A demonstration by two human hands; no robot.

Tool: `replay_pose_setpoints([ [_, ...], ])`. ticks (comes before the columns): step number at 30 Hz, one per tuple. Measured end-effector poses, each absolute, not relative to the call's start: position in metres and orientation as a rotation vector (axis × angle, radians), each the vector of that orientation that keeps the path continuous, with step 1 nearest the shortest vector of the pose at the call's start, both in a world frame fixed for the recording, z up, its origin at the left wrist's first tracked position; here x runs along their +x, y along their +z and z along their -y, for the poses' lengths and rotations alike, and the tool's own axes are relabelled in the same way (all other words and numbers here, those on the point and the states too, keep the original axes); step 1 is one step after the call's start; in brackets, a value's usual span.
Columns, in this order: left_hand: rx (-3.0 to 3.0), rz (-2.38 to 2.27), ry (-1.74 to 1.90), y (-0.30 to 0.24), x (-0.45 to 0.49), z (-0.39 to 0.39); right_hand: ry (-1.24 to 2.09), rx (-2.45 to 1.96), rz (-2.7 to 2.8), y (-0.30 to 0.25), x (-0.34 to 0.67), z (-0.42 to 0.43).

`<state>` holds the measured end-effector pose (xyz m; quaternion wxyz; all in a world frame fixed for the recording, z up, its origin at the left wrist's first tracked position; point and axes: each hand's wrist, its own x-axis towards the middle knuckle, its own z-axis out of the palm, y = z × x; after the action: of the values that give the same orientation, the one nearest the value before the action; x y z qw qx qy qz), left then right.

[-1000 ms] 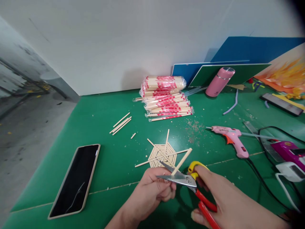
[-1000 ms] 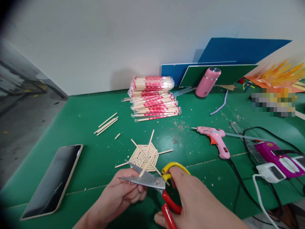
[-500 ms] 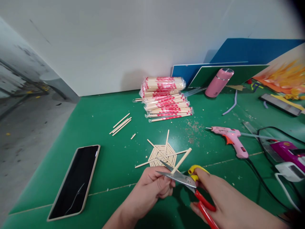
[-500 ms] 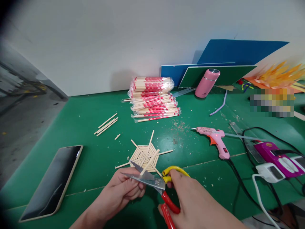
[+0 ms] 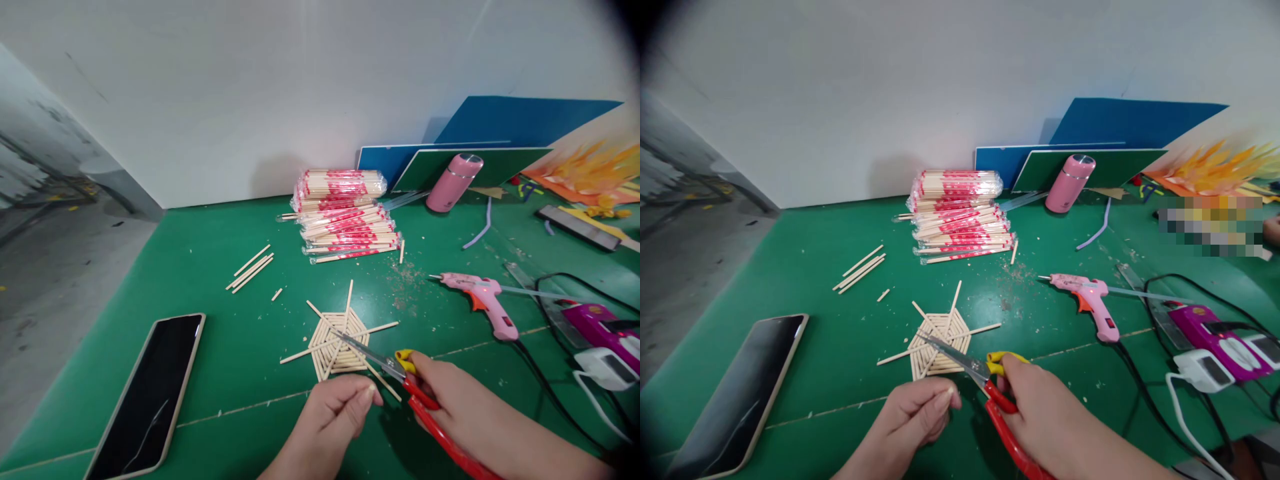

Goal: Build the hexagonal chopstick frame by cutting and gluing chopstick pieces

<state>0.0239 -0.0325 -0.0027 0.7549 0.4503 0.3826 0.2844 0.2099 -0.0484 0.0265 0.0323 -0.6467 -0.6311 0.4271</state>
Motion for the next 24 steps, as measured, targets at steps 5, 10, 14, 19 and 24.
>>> replay_pose_setpoints([
  [5,1.296,-1.082,0.639,0.008,0.008,0.022,1.221,-2.025,1.865,0.03,0.223,0.044],
  [10,1.599,-1.393,0.744,0.015,-0.016,-0.002,0.609,-2.349,1.84,0.006,0.258,0.032],
  [14,1.917,-1.609,0.676,0.009,-0.037,-0.024,0.279,-2.382,1.919,-0.015,0.285,0.034],
  [19,2.208,-1.793,0.531,-0.005,-0.054,-0.045,0.043,-2.362,1.974,-0.005,0.29,0.043],
  [24,2.316,-1.822,0.451,-0.013,-0.058,-0.062,-0.001,-2.289,1.626,0.006,0.29,-0.016],
])
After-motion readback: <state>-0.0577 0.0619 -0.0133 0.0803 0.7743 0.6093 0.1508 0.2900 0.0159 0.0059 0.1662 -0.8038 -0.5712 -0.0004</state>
